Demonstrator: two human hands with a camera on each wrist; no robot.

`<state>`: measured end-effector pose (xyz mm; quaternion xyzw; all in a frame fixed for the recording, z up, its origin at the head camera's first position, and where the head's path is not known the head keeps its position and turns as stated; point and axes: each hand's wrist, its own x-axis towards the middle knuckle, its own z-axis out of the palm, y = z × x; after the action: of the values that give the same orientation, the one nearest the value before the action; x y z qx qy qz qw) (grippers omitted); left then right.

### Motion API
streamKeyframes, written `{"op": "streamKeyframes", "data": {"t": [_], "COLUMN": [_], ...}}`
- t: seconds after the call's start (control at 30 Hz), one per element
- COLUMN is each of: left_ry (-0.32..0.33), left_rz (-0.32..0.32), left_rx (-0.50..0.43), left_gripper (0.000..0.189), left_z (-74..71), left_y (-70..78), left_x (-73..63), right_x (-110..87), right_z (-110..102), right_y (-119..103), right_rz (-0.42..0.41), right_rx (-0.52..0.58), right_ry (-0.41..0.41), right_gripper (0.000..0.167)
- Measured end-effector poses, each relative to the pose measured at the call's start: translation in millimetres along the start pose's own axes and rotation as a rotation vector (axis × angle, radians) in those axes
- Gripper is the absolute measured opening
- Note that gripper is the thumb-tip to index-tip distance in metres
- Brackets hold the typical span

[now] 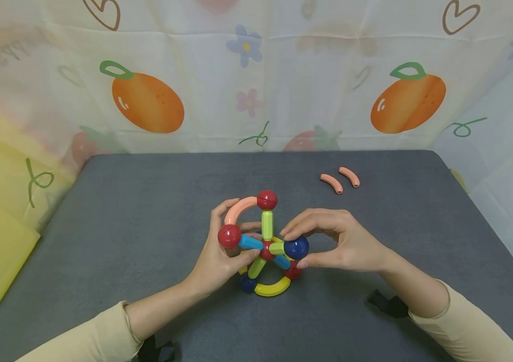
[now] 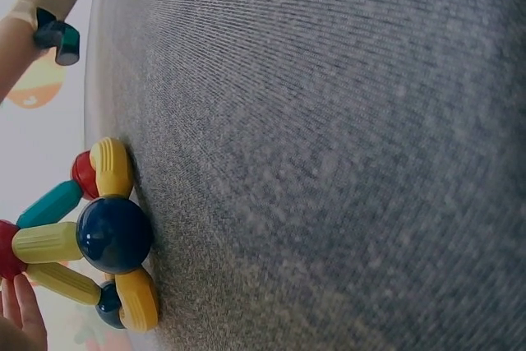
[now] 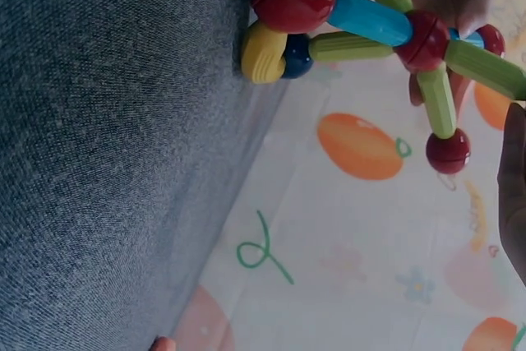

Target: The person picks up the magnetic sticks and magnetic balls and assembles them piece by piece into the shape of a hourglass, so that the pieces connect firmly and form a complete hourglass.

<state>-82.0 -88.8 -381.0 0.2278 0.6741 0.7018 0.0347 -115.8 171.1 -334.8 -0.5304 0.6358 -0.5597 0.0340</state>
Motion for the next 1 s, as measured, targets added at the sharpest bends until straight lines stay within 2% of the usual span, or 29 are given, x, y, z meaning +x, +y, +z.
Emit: {"op": "streamKeyframes", "data": {"t": [0.5,0.7,0.83,1.0], "left_ry": [0.0,0.004,0.007,0.008], "left_rz": [0.01,0.014,0.016,0.015], "left_rx": [-0.008,-0.015,-0.021,-0.017], "left_gripper": [0.088,0.088,0.088,0.089], "left_z": [0.9,2.1,2.5,3.0], "left_y": [-0.6,-0.8,-1.0,-1.0], "left_x": [0.1,-0.1,-0.4,-0.6], "right_x": [-4.2,-6.5,-7.5,-7.9], "right_z": [-4,-11,-16,-26], "right_y": [1,2,4,7], "right_rz": [0.007,0.016,0.063,0.18], "right_rx": [0.001,0.009,-0.013,-0.09], "right_ry": [0.003,0.04,0.088,0.19], "right_gripper": [0.057,0.051,0.044,0.031]}}
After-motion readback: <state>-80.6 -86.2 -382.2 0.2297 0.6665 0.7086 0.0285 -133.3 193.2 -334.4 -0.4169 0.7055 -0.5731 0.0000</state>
